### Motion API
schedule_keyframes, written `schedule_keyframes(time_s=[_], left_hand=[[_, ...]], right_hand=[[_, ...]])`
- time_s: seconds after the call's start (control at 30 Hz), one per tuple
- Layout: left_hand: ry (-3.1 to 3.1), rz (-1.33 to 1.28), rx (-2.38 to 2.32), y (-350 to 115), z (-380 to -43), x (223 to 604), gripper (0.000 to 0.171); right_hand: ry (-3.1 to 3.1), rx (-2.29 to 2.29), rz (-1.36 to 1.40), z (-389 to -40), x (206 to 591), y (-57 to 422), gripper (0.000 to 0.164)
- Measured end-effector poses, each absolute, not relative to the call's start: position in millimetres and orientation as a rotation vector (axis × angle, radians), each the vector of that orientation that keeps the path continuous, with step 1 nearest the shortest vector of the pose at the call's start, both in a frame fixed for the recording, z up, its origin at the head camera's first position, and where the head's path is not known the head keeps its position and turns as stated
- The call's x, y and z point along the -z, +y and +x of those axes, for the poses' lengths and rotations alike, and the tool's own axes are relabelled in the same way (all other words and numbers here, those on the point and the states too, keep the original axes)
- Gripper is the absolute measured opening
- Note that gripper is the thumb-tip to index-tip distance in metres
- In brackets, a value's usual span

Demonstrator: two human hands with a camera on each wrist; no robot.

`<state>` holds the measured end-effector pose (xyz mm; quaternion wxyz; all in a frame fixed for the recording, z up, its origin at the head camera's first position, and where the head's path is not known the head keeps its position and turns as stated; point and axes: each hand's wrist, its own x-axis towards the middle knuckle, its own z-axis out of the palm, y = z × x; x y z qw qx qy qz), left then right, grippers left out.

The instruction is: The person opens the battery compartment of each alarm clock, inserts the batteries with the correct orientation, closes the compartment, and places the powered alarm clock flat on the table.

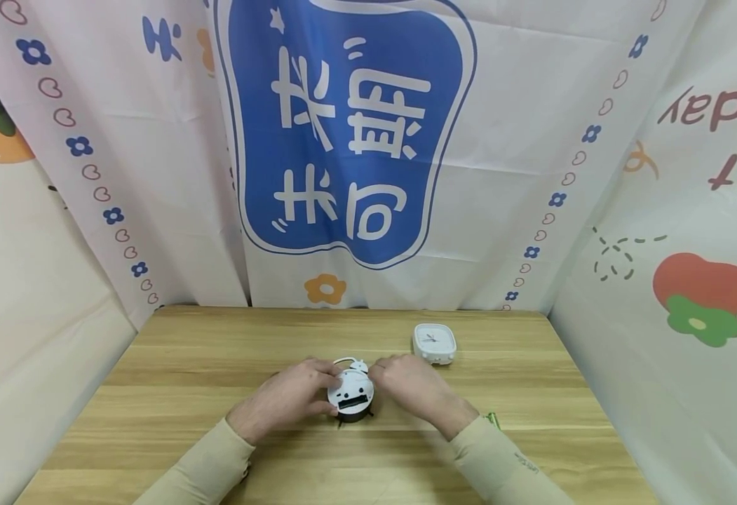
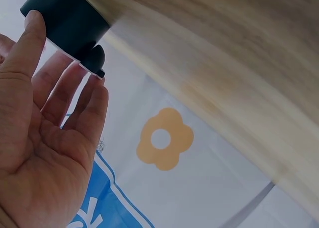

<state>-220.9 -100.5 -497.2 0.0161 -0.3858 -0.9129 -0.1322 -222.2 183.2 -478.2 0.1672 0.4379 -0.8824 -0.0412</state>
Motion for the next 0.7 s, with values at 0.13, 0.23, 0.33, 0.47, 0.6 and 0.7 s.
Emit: schedule_keyframes(time_s=[0.13,0.23,0.33,0.47,0.6,0.7], left_hand=[[-2.831,-1.237,0.406,-103,-222,497,0.041],[-2.835,-1.266,0.416,-105,-223,495,0.042],[-2.849,-1.283,0.426,-107,-223,494,0.041],[-2.853,-1.298,0.431,-108,-223,493,0.04],[-2.841,-1.311,0.423,-108,-223,493,0.04],[-2.838,-1.312,0.416,-108,-222,492,0.04]], right_hand=[[-2.519,0.11,1.206,-224,478,191,0.013],[-2.523,0.109,1.179,-225,479,197,0.017],[-2.521,0.117,1.165,-225,481,202,0.019],[-2.524,0.152,1.151,-227,484,207,0.018],[-2.567,0.177,1.113,-228,487,211,0.02],[-2.606,0.194,1.079,-230,490,214,0.022]])
